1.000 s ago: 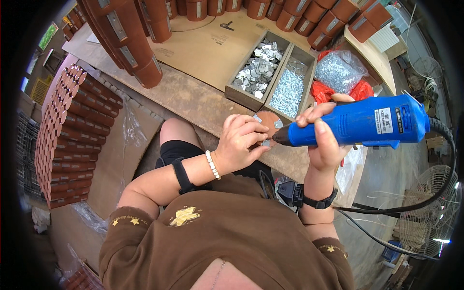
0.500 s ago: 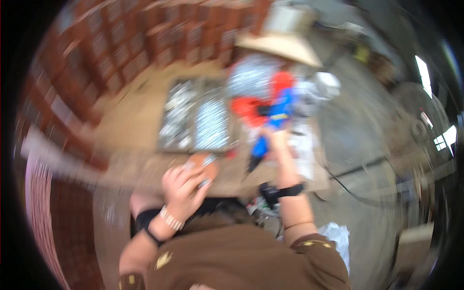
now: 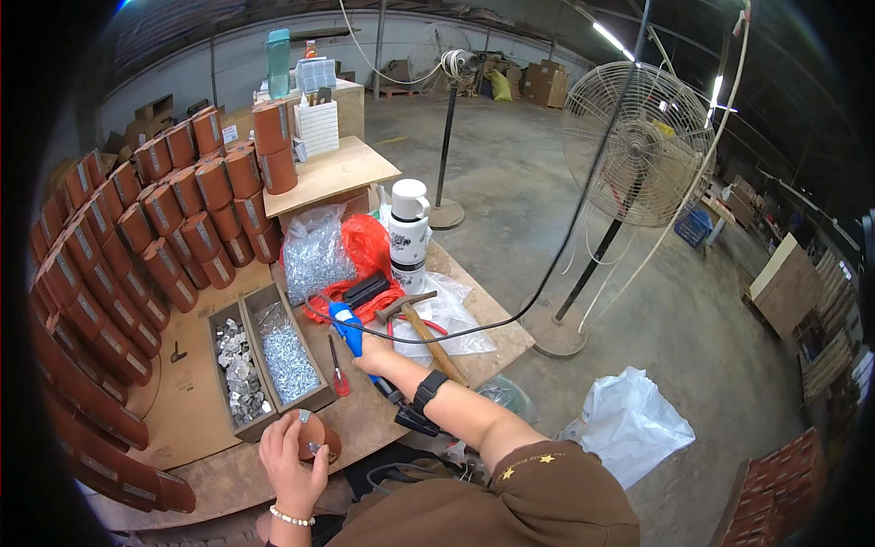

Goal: Using an electric screwdriver and hand tools to attach metal brackets to cylindrical furniture components in a factory setting.

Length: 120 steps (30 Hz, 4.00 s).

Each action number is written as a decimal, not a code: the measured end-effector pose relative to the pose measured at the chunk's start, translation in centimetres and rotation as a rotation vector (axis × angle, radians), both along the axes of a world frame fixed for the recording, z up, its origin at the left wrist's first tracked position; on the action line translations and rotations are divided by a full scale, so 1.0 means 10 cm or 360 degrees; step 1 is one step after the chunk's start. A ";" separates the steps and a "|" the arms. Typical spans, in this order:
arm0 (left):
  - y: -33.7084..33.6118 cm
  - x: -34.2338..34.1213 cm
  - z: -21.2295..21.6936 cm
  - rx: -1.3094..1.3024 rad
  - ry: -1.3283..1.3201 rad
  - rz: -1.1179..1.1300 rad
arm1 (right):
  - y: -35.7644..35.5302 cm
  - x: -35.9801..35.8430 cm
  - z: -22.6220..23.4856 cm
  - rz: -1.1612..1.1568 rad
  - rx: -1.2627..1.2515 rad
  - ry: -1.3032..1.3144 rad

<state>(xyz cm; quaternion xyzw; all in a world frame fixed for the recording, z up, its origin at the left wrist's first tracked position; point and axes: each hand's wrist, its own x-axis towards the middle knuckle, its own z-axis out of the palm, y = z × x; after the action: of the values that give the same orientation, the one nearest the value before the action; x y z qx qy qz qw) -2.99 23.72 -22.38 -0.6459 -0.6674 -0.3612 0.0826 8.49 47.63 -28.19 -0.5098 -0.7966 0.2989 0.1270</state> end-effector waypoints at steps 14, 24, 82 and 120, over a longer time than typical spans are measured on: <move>0.06 0.00 -0.09 -0.0336 0.0283 -0.0003 | -0.78 -0.18 -0.06 0.0411 0.0920 -0.0344; 0.07 -0.01 -0.12 -0.0267 0.0318 -0.0008 | -0.75 -0.11 0.10 0.0586 0.0561 -0.0244; -0.02 -0.02 -0.34 0.0284 0.0161 0.0080 | -1.24 -0.42 0.91 0.0978 0.0565 0.1431; -0.07 -0.03 -0.28 0.0348 -0.0298 0.0116 | -1.21 -0.25 1.04 0.0918 -0.0715 0.2144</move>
<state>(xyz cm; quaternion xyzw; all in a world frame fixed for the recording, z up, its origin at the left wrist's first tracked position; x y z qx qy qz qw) -3.29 23.00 -25.14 -0.5718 -0.6520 -0.4873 0.1029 5.97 35.56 -17.76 -0.0030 -0.5688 0.7212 0.3954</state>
